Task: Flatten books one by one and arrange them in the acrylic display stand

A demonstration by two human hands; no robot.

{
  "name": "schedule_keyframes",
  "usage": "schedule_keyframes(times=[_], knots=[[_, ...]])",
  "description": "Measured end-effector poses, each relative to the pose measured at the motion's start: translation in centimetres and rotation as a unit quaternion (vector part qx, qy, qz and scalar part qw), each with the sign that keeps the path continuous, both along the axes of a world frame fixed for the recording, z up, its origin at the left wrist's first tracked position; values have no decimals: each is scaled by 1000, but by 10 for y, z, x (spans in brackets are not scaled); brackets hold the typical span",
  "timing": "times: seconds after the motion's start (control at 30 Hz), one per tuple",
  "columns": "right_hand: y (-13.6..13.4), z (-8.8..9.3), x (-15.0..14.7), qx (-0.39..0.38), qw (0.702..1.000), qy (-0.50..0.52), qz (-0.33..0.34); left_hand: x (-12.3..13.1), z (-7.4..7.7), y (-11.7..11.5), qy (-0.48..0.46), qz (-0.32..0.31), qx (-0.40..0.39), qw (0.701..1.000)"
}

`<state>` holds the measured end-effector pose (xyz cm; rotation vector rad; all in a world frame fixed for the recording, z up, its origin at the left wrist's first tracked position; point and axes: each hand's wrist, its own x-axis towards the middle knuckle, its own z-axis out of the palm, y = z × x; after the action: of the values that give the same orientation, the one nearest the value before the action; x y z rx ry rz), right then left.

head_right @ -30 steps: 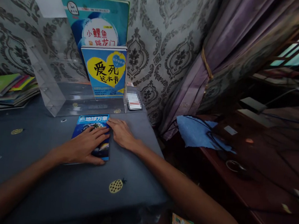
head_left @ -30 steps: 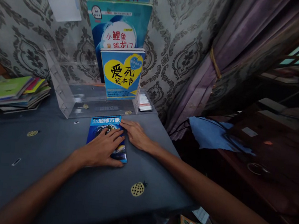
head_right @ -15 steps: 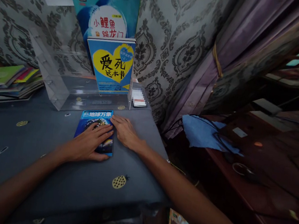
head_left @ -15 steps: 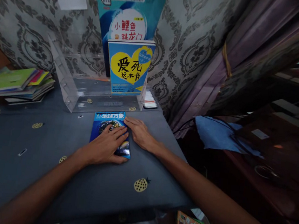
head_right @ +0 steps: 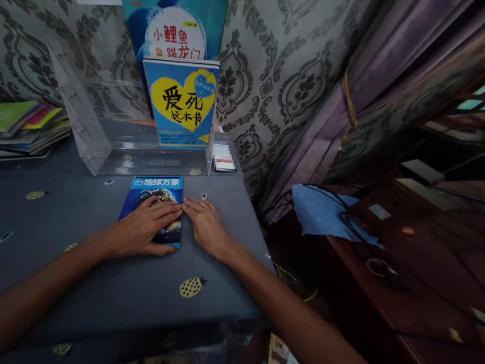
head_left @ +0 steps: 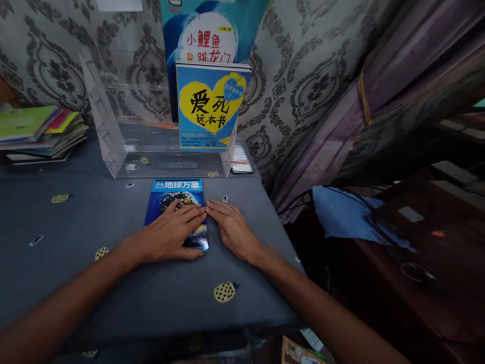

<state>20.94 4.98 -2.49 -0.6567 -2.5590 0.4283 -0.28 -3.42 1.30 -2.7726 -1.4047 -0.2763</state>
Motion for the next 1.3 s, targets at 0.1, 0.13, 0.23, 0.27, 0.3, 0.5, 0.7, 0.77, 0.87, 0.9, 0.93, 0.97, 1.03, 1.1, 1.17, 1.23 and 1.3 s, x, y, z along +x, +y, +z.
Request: schedule_keyframes(times=[0.1,0.13,0.23,0.27,0.3,0.5,0.7,0.77,0.87,0.9,0.93,0.97,1.03,1.1,1.17,1.23,1.3], knots=[[-2,2,0,1,1000,2,-5,1,2,-1,-6,-3,6,1000],[-2,2,0,3,1000,6,-6,1,3,-2,-8,-7,9,1000],[-3,3,1,6,1000,19,-1,3,3,-4,-14,-23,18,999],[-3,3,1,5,1000,19,3,3,3,-4,-15,-29,22,999],[-3,4,1,3,1000,17,8,3,3,-5,-16,-34,27,999],[-2,6,1,-13,1000,-4,25,3,4,-6,-19,-43,38,998],[-1,6,1,-16,1000,1,23,3,5,-5,-15,-50,42,998],[-2,7,0,-14,1000,-4,21,3,5,-5,-12,-49,44,998],[-2,6,0,-10,1000,0,20,3,3,-4,-10,-50,54,997],[-3,6,0,-8,1000,5,20,3,3,-5,-9,-52,58,997],[-3,6,0,-6,1000,10,20,2,2,-5,-9,-56,62,996],[-3,5,0,-3,1000,14,21,2,2,-5,-8,-60,66,996],[-4,5,1,2,1000,21,23,2,1,-5,-11,-64,75,995],[-4,5,1,6,999,26,26,2,0,-5,-17,-66,82,994],[-5,6,1,8,999,27,29,2,0,-4,-25,-68,83,994],[-4,6,1,11,999,26,32,2,0,-4,-30,-71,82,994],[-3,5,2,14,999,25,34,2,1,-3,-33,-76,85,993]])
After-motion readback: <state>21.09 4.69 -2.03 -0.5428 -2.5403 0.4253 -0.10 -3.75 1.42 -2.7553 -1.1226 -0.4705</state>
